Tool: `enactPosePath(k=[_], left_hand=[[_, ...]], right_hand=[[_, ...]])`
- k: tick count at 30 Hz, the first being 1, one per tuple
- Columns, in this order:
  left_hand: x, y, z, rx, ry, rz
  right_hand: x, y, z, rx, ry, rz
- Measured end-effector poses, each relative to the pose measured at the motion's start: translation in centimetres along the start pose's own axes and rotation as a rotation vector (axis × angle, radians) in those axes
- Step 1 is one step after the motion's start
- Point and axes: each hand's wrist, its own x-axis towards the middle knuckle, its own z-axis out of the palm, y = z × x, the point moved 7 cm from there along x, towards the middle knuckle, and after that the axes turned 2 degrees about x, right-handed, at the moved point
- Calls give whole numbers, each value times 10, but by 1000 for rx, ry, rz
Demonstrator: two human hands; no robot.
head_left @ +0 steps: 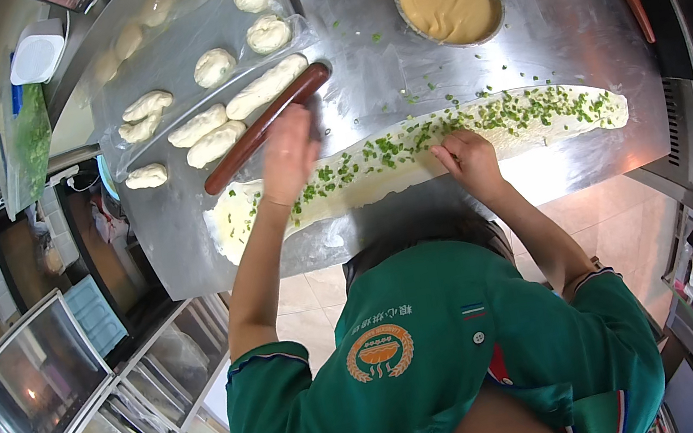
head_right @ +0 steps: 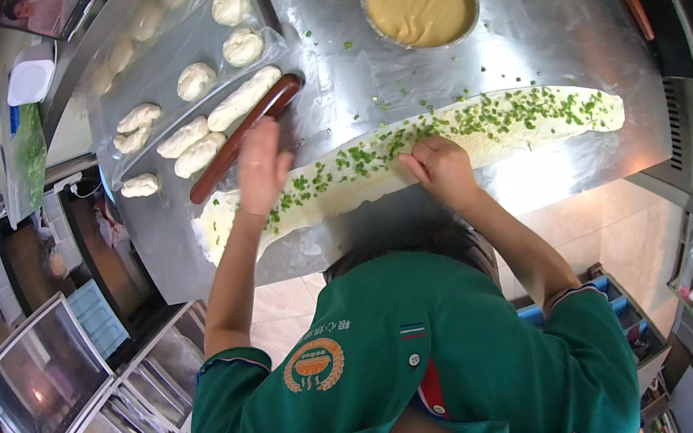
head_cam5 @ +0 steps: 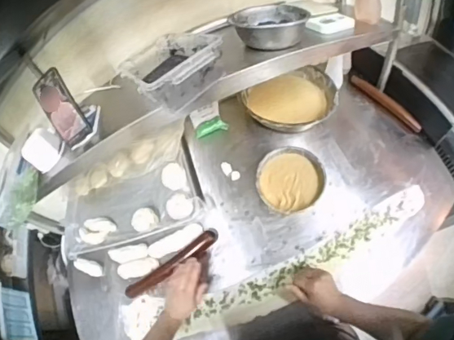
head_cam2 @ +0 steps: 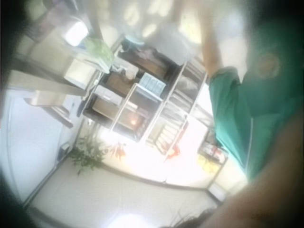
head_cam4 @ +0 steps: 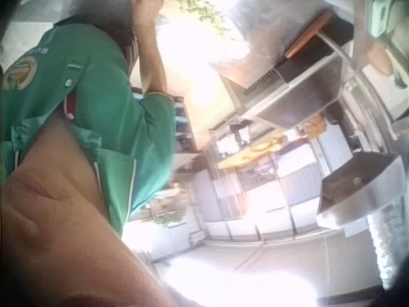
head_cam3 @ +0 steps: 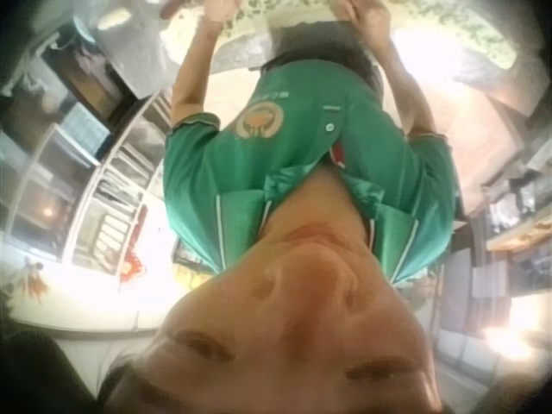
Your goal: The person repeatedly rolls dough into thin sheets, spreads a yellow paste, sprinkles chopped green onions, and rolls the dough into logs. The logs are then shaped into balls and placed on a tray. The process is repeated multiple times.
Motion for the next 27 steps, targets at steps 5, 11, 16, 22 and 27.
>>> enactPosePath(k=[5,11,16,22,27], left_hand=[[14,39,47,-210,-354,-15],[111,47,74,-188,-157,31],[184,21,116,34,-77,-172],[159,84,118,-165,-345,365],[177,141,129,-288,-544,382]], right_hand=[[-2,10,-6,56,31,74],[-10,-6,-24,56,157,-256],[-19,36,-26,119,220,89],[-47,129,-105,-64,497,233],[-89,225,-195,-374,875,445]])
